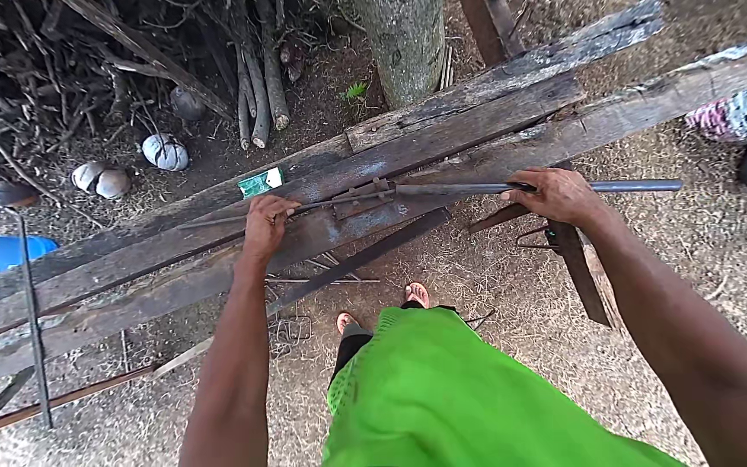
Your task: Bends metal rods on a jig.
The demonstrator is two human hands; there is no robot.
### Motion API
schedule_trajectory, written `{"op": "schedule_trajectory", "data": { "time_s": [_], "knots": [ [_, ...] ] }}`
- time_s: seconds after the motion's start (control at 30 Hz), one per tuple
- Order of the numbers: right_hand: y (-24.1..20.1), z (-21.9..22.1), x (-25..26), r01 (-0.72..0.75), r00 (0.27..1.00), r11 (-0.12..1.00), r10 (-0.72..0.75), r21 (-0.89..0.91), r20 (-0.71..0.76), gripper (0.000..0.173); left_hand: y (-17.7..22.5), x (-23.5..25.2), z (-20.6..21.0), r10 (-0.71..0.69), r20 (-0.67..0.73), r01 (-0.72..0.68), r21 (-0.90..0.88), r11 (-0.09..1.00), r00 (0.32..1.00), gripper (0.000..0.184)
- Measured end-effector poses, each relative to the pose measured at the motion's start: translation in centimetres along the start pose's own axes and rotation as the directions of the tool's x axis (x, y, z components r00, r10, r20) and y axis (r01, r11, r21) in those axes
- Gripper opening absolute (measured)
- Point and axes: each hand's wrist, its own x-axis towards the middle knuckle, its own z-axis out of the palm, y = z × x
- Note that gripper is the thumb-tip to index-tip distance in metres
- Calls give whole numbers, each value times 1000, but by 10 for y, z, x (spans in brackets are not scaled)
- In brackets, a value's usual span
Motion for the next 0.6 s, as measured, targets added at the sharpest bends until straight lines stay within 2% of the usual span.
{"op": "schedule_trajectory", "data": {
  "time_s": [0.2,0.33,0.4,0.6],
  "knots": [
    [-2,10,1,-2,1000,999,2,51,-5,41,-3,-2,1,-2,-15,2,-39,999,1000,21],
    [-15,19,-6,-80,994,992,72,102,86,42,-4,-3,3,-16,-26,15,-55,998,1000,21],
    [-21,31,-13,-107,988,988,94,109,119,46,-4,-4,4,-35,-30,33,-59,998,999,22],
    [-30,40,-22,-122,991,992,121,22,60,59,-10,-7,12,-25,-71,20,-66,998,997,25]
  ]
}}
